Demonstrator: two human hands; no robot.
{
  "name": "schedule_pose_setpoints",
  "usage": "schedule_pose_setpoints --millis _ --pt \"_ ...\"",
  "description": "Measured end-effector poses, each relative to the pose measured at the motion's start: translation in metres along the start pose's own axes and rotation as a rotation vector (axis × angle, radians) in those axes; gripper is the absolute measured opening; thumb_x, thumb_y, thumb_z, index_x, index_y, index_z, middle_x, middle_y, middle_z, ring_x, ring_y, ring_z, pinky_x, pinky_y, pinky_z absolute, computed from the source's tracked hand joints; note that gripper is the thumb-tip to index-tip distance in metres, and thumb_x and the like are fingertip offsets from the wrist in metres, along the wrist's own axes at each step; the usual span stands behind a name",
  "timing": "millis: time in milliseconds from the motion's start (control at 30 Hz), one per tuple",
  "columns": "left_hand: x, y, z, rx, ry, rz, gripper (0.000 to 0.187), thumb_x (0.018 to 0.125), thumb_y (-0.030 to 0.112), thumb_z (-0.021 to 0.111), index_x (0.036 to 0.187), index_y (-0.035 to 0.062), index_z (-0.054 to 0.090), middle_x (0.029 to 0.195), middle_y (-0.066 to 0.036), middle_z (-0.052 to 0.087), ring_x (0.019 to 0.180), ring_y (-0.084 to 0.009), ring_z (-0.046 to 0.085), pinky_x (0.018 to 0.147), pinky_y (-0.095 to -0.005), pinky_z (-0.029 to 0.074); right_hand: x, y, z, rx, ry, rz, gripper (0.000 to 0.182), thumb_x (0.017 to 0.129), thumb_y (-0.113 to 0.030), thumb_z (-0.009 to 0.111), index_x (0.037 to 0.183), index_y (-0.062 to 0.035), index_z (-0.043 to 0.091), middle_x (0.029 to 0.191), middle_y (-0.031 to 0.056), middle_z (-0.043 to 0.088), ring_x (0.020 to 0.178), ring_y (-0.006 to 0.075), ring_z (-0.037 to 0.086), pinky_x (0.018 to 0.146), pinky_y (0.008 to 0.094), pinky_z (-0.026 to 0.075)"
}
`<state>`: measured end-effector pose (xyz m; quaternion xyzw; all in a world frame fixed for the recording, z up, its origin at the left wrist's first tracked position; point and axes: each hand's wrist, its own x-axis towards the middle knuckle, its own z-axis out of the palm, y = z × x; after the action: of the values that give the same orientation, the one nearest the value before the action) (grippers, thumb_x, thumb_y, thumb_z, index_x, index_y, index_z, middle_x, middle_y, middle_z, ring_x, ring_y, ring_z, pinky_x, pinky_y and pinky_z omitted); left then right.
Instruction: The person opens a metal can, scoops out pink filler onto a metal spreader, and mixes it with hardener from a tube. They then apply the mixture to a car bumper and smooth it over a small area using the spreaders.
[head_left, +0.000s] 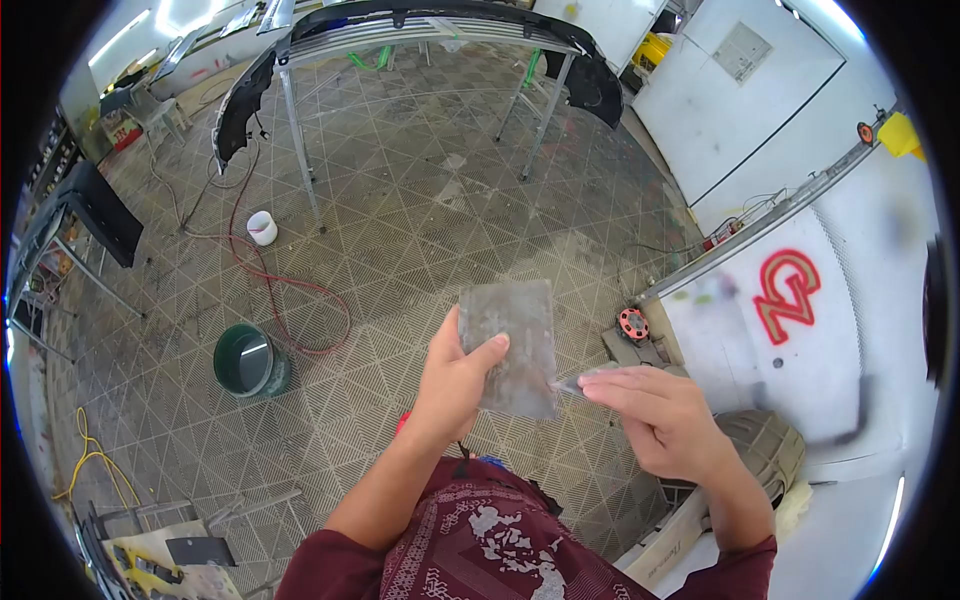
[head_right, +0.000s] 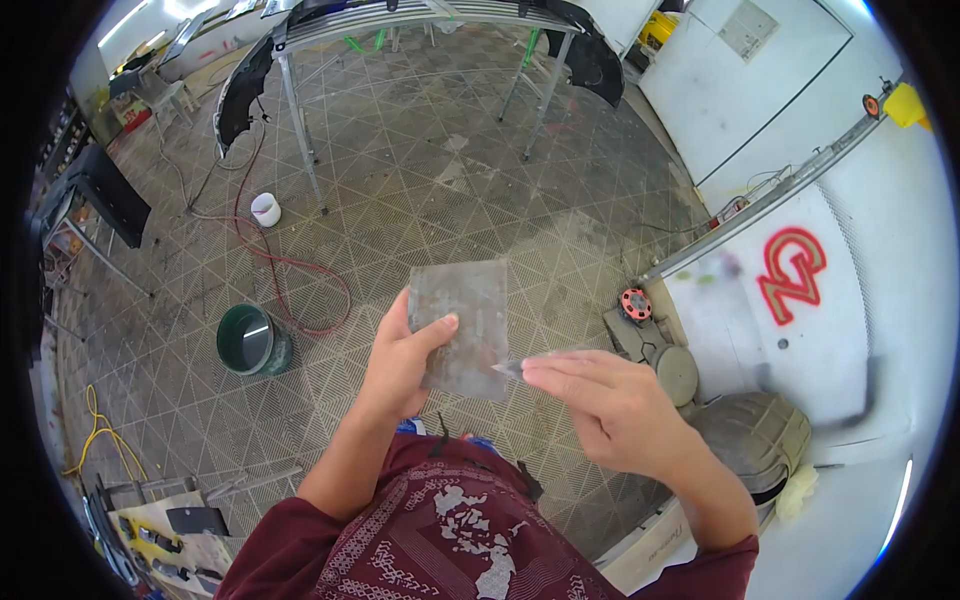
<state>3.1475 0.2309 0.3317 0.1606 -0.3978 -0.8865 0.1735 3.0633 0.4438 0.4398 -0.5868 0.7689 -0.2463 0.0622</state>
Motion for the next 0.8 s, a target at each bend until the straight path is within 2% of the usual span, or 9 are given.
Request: schedule_pose_setpoints --millis 67,100,167,267,433,500,533,667,800 --pt "0.000 0.002 -0.003 -0.099 -0.005 -0.218 0.039 0.094 -0.001 0.060 0.132 -0.0010 0.052 0.118 -0.013 0.065 0.107 -0.0233 0.067 0.092 -0.0397 0.058 0.002 -0.002 0.011 -0.068 0.057 -0.054 0.046 0.074 0.007 0.064 0.118 -0.0065 0.071 0.122 0.0085 0.072 0.113 0.0308 0.068 0.099 0.0454 0.054" --pt "0.002 0.002 -0.005 -0.098 -0.009 -0.212 0.039 0.094 -0.001 0.060 0.132 -0.0010 0.052 0.118 -0.013 0.065 0.107 -0.0233 0.067 0.092 -0.0397 0.058 0.002 -0.001 0.018 -0.134 0.109 -0.111 0.047 0.075 0.007 0.064 0.119 -0.0068 0.071 0.125 0.0088 0.071 0.115 0.0318 0.067 0.103 0.0481 0.052" --pt "0.005 -0.002 -0.011 -0.391 -0.128 -0.402 0.040 0.096 0.001 0.059 0.134 -0.0006 0.048 0.123 -0.014 0.063 0.107 -0.0237 0.068 0.091 -0.0412 0.059 -0.002 0.011 0.037 -0.167 0.180 -0.171 0.047 0.075 0.008 0.064 0.119 -0.0067 0.071 0.126 0.0090 0.071 0.116 0.0334 0.067 0.106 0.0507 0.050" --pt "0.002 -0.005 -0.009 -0.440 -0.124 -0.405 0.041 0.096 0.001 0.059 0.135 0.0001 0.048 0.123 -0.014 0.063 0.106 -0.0246 0.068 0.091 -0.0430 0.060 -0.016 0.035 0.047 -0.239 0.248 -0.255 0.047 0.075 0.008 0.065 0.120 -0.0060 0.071 0.127 0.0095 0.071 0.118 0.0361 0.065 0.108 0.0538 0.048" --pt "-0.001 0.026 -0.009 -0.331 -0.159 -0.231 0.045 0.096 0.001 0.061 0.138 -0.0003 0.047 0.124 -0.016 0.063 0.110 -0.0250 0.067 0.096 -0.0423 0.057 -0.040 0.062 0.046 -0.392 0.112 -0.135 0.047 0.075 0.008 0.065 0.121 -0.0037 0.069 0.127 0.0111 0.071 0.119 0.0371 0.065 0.109 0.0537 0.047" --pt "-0.001 0.023 -0.005 -0.231 -0.142 -0.164 0.043 0.097 0.002 0.061 0.137 -0.0005 0.047 0.123 -0.015 0.063 0.110 -0.0229 0.066 0.096 -0.0420 0.056 -0.029 0.043 0.045 -0.242 0.365 -0.068 0.047 0.075 0.006 0.066 0.120 -0.0032 0.069 0.126 0.0101 0.071 0.118 0.0346 0.065 0.108 0.0524 0.048" --pt "-0.001 0.019 -0.001 -0.141 -0.130 -0.061 0.042 0.097 0.002 0.061 0.136 -0.0012 0.047 0.123 -0.014 0.063 0.109 -0.0210 0.065 0.096 -0.0397 0.055 -0.023 0.034 0.043 -0.243 0.369 -0.059 0.047 0.075 0.006 0.066 0.120 -0.0032 0.069 0.126 0.0101 0.071 0.118 0.0346 0.065 0.108 0.0524 0.048" --pt "-0.004 0.011 0.008 0.155 -0.147 0.192 0.039 0.098 0.003 0.062 0.134 -0.0031 0.048 0.122 -0.011 0.063 0.104 -0.0169 0.064 0.094 -0.0346 0.052 -0.012 0.005 0.041 -0.345 0.238 0.014 0.043 0.078 0.002 0.066 0.121 -0.0045 0.070 0.129 0.0077 0.069 0.117 0.0322 0.065 0.106 0.0507 0.049" --pt "0.001 0.008 0.008 0.267 -0.093 0.223 0.037 0.098 0.004 0.060 0.133 -0.0035 0.048 0.120 -0.011 0.064 0.104 -0.0158 0.063 0.093 -0.0336 0.052 -0.017 -0.011 0.040 -0.423 0.064 0.051 0.043 0.080 -0.001 0.065 0.122 -0.0065 0.070 0.132 0.0064 0.067 0.118 0.0319 0.064 0.105 0.0519 0.048"
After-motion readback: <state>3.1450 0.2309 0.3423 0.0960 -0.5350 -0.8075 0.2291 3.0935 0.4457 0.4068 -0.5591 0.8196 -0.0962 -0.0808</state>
